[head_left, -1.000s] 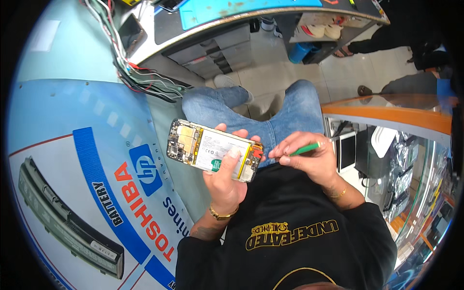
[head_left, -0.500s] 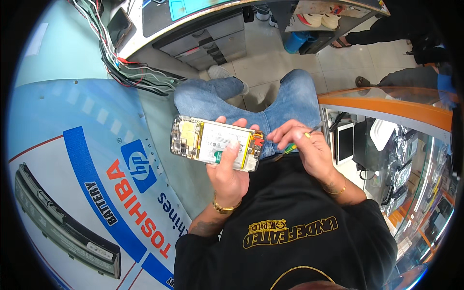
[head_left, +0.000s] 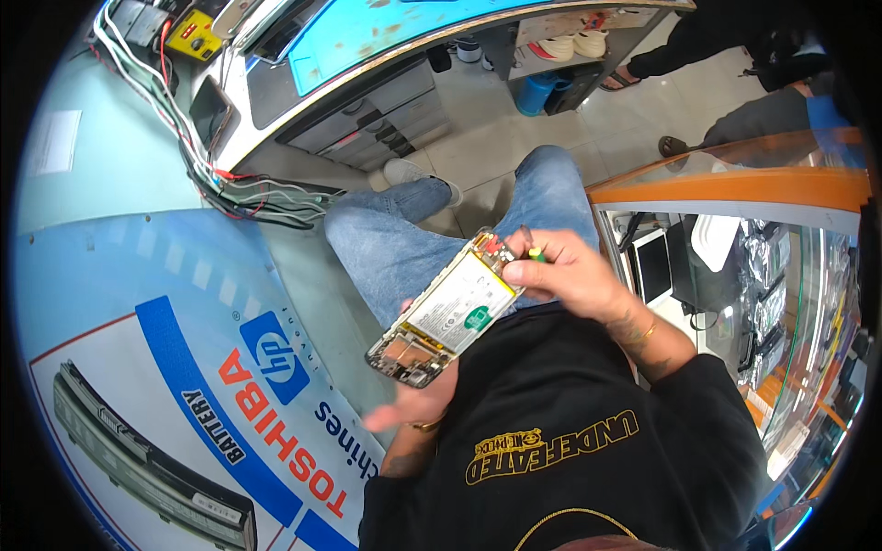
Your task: The person removes components from the interior of a mobile phone using a screwdriver while sitting at a workstation.
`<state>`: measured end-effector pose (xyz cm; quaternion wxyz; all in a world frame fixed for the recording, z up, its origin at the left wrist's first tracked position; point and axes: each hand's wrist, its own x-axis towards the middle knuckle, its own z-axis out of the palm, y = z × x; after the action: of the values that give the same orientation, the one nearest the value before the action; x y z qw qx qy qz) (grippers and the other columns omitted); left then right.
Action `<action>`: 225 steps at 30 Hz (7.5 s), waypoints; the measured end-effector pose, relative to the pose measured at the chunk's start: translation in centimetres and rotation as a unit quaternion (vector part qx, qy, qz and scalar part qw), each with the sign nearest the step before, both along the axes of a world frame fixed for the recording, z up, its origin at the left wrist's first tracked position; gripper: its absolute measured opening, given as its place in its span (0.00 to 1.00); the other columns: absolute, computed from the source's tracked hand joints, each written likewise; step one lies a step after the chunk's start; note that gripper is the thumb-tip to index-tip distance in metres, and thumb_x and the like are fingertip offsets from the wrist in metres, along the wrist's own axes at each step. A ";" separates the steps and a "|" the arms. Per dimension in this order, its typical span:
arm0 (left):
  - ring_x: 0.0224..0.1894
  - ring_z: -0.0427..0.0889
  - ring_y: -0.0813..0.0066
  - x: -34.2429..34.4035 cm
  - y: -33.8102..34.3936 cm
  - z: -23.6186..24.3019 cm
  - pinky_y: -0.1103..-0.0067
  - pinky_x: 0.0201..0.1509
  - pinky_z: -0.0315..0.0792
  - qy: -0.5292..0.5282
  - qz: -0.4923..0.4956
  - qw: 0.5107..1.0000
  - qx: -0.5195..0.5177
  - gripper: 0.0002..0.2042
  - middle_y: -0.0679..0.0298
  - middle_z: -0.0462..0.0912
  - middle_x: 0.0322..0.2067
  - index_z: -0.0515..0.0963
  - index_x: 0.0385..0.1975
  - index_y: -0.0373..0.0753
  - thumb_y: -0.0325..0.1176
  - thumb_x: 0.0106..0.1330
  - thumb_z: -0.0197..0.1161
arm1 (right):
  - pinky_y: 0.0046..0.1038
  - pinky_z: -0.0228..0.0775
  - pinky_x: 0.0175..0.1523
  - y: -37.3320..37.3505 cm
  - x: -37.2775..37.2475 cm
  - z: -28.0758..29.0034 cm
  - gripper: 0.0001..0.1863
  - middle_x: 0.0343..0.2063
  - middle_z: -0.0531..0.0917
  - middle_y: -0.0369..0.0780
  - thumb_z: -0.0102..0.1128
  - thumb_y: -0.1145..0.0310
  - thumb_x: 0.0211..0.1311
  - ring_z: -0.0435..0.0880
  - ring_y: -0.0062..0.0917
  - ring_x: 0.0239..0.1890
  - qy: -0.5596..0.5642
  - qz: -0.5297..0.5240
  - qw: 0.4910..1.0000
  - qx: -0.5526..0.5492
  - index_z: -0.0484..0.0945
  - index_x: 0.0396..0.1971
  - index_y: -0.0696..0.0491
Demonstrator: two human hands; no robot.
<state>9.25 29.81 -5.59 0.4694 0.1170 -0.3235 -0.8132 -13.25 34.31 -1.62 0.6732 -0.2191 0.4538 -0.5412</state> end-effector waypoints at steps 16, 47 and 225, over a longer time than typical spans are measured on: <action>0.48 0.84 0.66 -0.4 0.1 2.1 0.74 0.53 0.79 -0.281 -0.087 0.942 -0.163 0.21 0.49 0.82 0.45 0.70 0.54 0.30 0.14 0.61 0.64 | 0.35 0.73 0.35 0.0 -1.7 5.2 0.10 0.27 0.84 0.45 0.64 0.68 0.62 0.84 0.38 0.29 0.362 0.189 0.896 -0.174 0.82 0.38 0.60; 0.39 0.86 0.73 0.7 0.6 1.8 0.80 0.42 0.80 -0.337 0.011 0.916 -0.217 0.15 0.51 0.86 0.37 0.73 0.47 0.31 0.18 0.61 0.68 | 0.30 0.79 0.46 1.1 1.3 3.6 0.06 0.36 0.87 0.46 0.65 0.80 0.59 0.87 0.33 0.41 0.256 0.044 0.936 -0.238 0.82 0.37 0.61; 0.20 0.78 0.63 -1.6 -5.0 3.8 0.71 0.29 0.71 -0.415 -0.493 0.719 -0.261 0.14 0.55 0.78 0.20 0.79 0.49 0.36 0.34 0.68 0.57 | 0.28 0.71 0.33 1.7 -0.8 0.9 0.07 0.28 0.84 0.40 0.67 0.69 0.61 0.83 0.30 0.28 0.334 0.232 0.902 -0.143 0.81 0.32 0.58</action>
<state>7.61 24.81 -1.77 -0.1671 0.1394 -0.6970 -0.6832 -14.07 35.98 -0.77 0.5500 -0.5801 0.5064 -0.3233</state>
